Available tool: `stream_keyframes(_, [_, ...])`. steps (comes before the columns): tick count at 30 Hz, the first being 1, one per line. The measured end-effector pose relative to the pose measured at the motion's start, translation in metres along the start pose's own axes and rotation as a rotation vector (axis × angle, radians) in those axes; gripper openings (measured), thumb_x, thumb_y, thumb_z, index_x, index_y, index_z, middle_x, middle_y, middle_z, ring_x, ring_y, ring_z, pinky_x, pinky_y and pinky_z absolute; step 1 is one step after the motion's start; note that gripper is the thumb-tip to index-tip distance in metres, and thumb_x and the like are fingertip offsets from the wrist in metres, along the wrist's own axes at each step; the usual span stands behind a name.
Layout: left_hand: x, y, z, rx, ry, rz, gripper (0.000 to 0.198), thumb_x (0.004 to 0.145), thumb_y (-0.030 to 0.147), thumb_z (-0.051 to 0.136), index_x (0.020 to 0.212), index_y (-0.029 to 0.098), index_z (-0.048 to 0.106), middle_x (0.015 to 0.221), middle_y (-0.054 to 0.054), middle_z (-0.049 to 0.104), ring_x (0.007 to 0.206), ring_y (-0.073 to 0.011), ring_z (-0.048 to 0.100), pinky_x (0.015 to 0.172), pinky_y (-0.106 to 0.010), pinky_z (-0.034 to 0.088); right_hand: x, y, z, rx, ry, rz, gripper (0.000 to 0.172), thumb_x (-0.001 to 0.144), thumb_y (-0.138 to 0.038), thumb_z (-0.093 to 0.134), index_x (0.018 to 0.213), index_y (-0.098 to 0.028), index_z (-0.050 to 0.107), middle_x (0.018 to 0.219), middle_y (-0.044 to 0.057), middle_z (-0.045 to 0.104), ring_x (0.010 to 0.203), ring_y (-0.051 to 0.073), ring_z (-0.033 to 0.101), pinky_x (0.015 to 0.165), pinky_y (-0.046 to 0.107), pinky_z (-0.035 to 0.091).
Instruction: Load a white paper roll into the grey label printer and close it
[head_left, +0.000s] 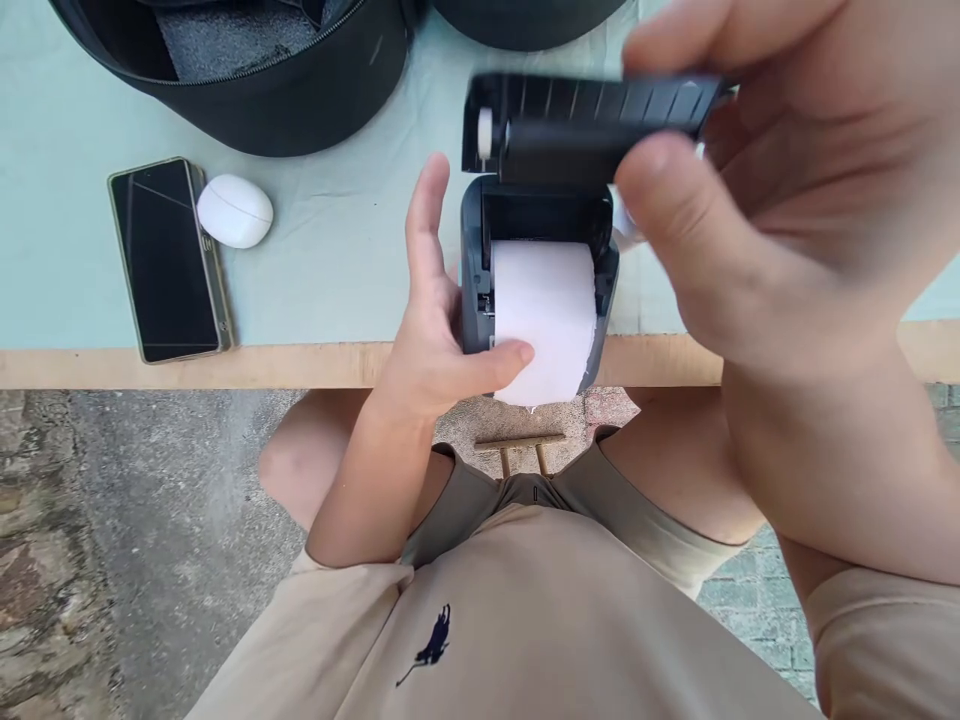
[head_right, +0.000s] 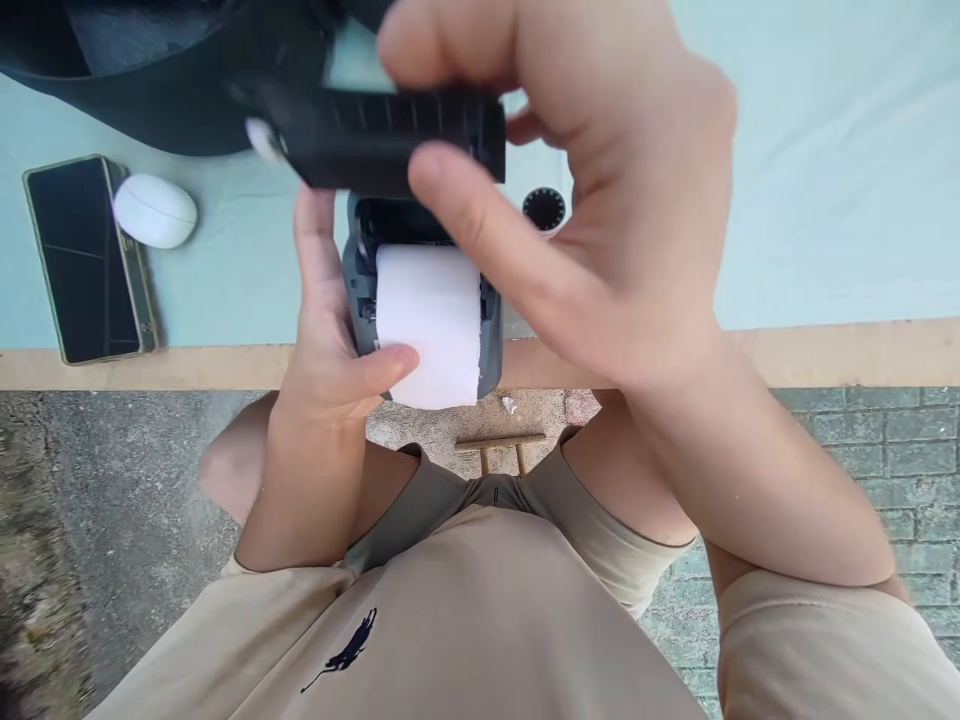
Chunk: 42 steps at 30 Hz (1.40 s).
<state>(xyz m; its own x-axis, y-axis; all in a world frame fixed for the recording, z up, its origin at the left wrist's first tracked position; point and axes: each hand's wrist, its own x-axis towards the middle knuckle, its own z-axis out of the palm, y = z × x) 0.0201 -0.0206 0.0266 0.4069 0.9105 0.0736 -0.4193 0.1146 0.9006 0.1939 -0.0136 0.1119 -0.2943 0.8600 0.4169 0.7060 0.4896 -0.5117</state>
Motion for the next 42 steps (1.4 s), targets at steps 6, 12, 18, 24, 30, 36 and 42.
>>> stream_keyframes(6, [0.002,-0.007,-0.004,-0.033,-0.035,0.076,0.106,0.059,0.025,0.073,0.141,0.036,0.007,0.120,-0.005,0.055,0.121,-0.0289,0.052,0.082,-0.033,0.052,-0.018,0.016,0.011,0.075,-0.024,-0.245,0.018,0.076,-0.022,0.063,0.094,-0.020,0.063,0.098,0.007,0.059,0.095,0.017,0.056,0.083,0.039,0.051])
stream_keyframes(12, [0.009,-0.019,-0.013,-0.014,-0.111,0.163,0.110,0.054,0.035,0.077,0.139,0.037,0.007,0.120,-0.004,0.054,0.124,-0.0312,0.049,0.085,-0.036,0.051,-0.022,0.014,0.008,0.009,-0.052,-0.198,0.016,0.082,-0.024,0.057,0.098,-0.023,0.062,0.108,0.002,0.055,0.108,0.015,0.053,0.094,0.037,0.050])
stream_keyframes(18, [0.007,-0.013,-0.009,-0.143,-0.067,0.075,0.067,0.070,0.054,0.062,0.125,0.024,0.040,0.114,-0.008,0.059,0.124,-0.0287,0.049,0.096,-0.041,0.049,-0.025,0.001,0.006,0.032,-0.137,-0.167,0.031,0.086,-0.024,0.052,0.116,-0.016,0.051,0.125,0.005,0.050,0.121,0.013,0.049,0.106,0.030,0.045])
stream_keyframes(24, [-0.001,0.008,0.008,-0.094,0.046,-0.034,0.029,0.079,0.036,0.058,0.104,0.020,0.056,0.099,-0.003,0.063,0.121,-0.0259,0.054,0.087,-0.035,0.053,-0.025,-0.001,0.006,-0.006,-0.160,-0.186,0.026,0.087,-0.023,0.052,0.112,-0.020,0.050,0.124,0.004,0.052,0.119,0.013,0.050,0.106,0.033,0.047])
stream_keyframes(30, [-0.002,0.007,0.004,-0.084,0.032,0.004,0.028,0.078,0.036,0.062,0.100,0.019,0.057,0.094,-0.004,0.065,0.115,-0.0270,0.058,0.063,-0.024,0.053,-0.026,0.000,0.007,-0.045,-0.186,-0.224,0.024,0.086,-0.023,0.052,0.110,-0.022,0.050,0.125,0.005,0.050,0.121,0.013,0.048,0.108,0.034,0.045])
stream_keyframes(36, [-0.001,0.010,0.008,-0.119,0.044,-0.033,0.038,0.079,0.043,0.058,0.111,0.022,0.056,0.103,-0.004,0.064,0.124,-0.0279,0.052,0.082,-0.034,0.055,-0.028,0.004,0.009,-0.005,-0.177,-0.194,0.027,0.085,-0.023,0.055,0.111,-0.022,0.048,0.127,0.003,0.051,0.121,0.013,0.049,0.109,0.036,0.045])
stream_keyframes(42, [0.002,0.010,0.007,-0.211,0.143,-0.081,0.038,0.094,0.037,0.031,0.104,0.016,0.060,0.113,-0.007,0.064,0.137,-0.0247,0.037,0.112,-0.047,0.037,-0.026,0.013,0.014,-0.049,-0.058,-0.308,0.029,0.086,-0.019,0.049,0.114,-0.013,0.053,0.124,0.007,0.055,0.122,0.014,0.049,0.114,0.038,0.040])
